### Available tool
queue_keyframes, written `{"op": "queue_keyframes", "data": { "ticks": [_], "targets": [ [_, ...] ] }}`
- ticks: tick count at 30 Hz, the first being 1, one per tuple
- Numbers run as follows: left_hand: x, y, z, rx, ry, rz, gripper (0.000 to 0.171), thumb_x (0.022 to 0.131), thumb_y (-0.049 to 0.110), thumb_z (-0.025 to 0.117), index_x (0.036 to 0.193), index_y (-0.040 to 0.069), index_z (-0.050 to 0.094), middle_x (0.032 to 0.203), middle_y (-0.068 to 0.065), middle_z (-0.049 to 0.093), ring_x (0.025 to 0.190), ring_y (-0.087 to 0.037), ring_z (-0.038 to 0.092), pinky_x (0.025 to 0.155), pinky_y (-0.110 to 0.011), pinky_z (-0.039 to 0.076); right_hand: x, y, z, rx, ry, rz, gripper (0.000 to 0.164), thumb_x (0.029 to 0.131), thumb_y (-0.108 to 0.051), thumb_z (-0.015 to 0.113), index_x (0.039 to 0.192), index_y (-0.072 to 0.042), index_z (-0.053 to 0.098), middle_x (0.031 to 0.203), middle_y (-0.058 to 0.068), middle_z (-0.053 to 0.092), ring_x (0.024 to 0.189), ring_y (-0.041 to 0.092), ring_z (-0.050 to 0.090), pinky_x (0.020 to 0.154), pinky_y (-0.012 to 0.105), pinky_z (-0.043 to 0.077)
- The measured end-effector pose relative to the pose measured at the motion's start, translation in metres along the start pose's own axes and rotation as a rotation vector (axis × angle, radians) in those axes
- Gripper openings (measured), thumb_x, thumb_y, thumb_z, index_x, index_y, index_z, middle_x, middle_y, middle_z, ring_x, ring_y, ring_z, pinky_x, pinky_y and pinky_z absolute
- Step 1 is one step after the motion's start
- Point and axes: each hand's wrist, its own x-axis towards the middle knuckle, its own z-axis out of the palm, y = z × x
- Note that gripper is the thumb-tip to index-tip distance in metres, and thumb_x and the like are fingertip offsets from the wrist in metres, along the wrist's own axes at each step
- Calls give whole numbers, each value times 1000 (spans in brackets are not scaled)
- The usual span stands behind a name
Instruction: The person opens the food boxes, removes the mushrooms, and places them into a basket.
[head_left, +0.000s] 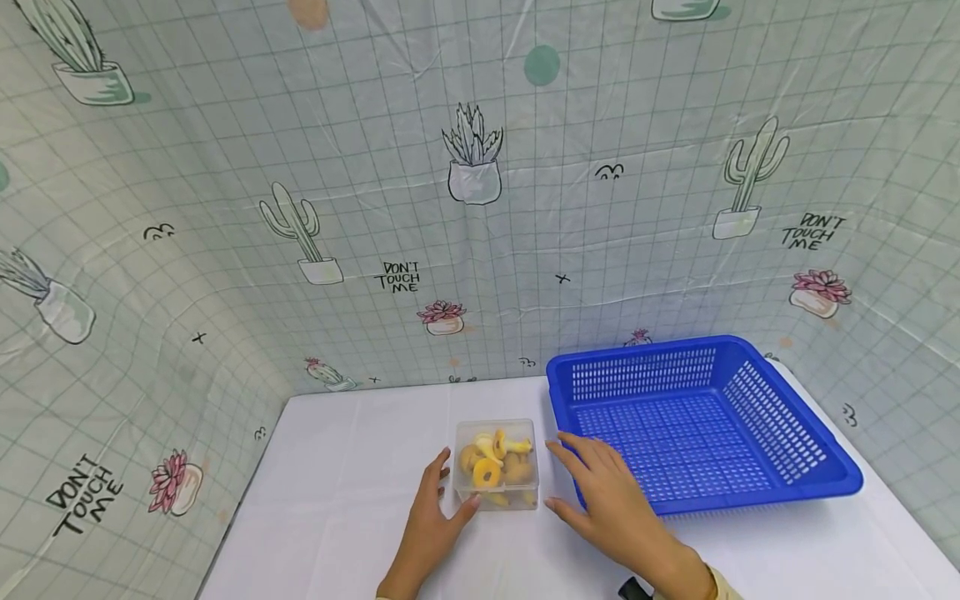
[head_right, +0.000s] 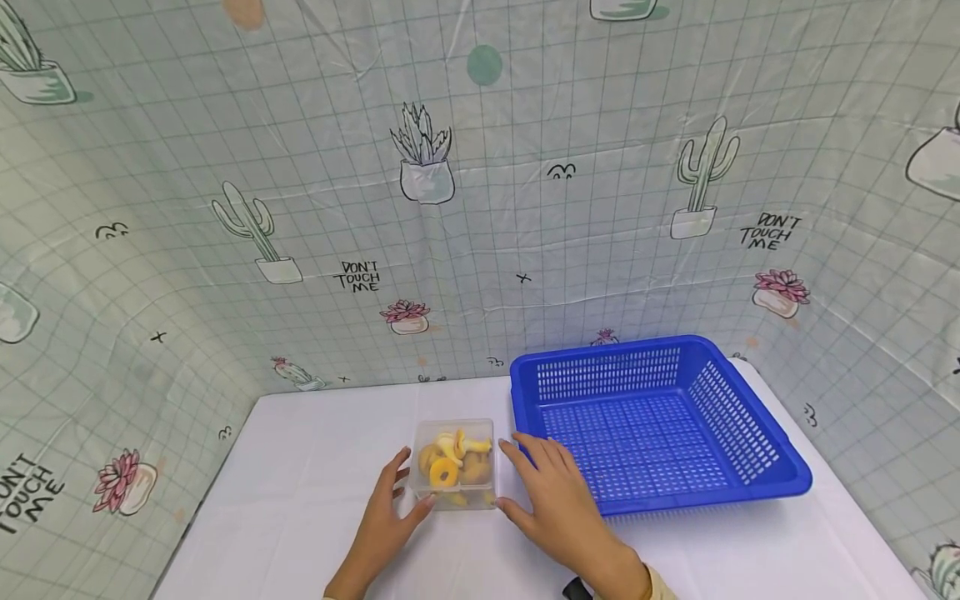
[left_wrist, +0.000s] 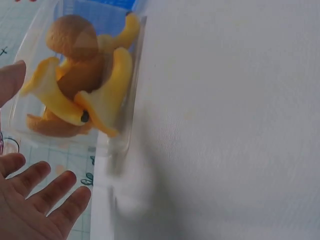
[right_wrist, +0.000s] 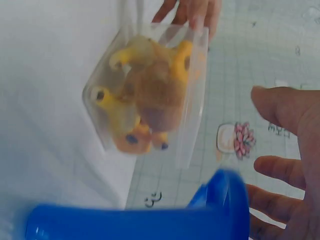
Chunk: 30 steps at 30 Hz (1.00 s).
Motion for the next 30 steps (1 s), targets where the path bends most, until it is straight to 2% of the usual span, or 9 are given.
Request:
{"op": "queue_keyframes", "data": {
  "ticks": [13, 21, 30],
  "targets": [
    [-1, 2, 11, -143, 51, -29, 85, 93, 23, 84, 158, -4, 37, 161, -27, 40, 134, -45, 52, 106, -51, 55, 15, -25, 19, 39, 59, -58, 67, 72, -13, 97, 132, -9, 69, 136, 9, 67, 123, 31, 63, 109, 55, 49],
    [0, 0, 16, -174, 77, -57, 80, 92, 19, 84, 155, -5, 40, 158, -29, 42, 133, -46, 54, 104, -47, 56, 19, -43, 33, 52, 73, -75, 65, 70, -8, 97, 129, -10, 70, 130, 5, 69, 120, 26, 64, 107, 53, 52],
    [-1, 0, 17, -196, 91, -47, 75, 92, 13, 83, 152, -6, 44, 153, -27, 48, 130, -43, 56, 102, -45, 57, 21, -54, 53, 31, 124, -116, 59, 67, -3, 95, 121, -10, 72, 126, 7, 69, 118, 27, 66, 101, 46, 55]
  ]
}}
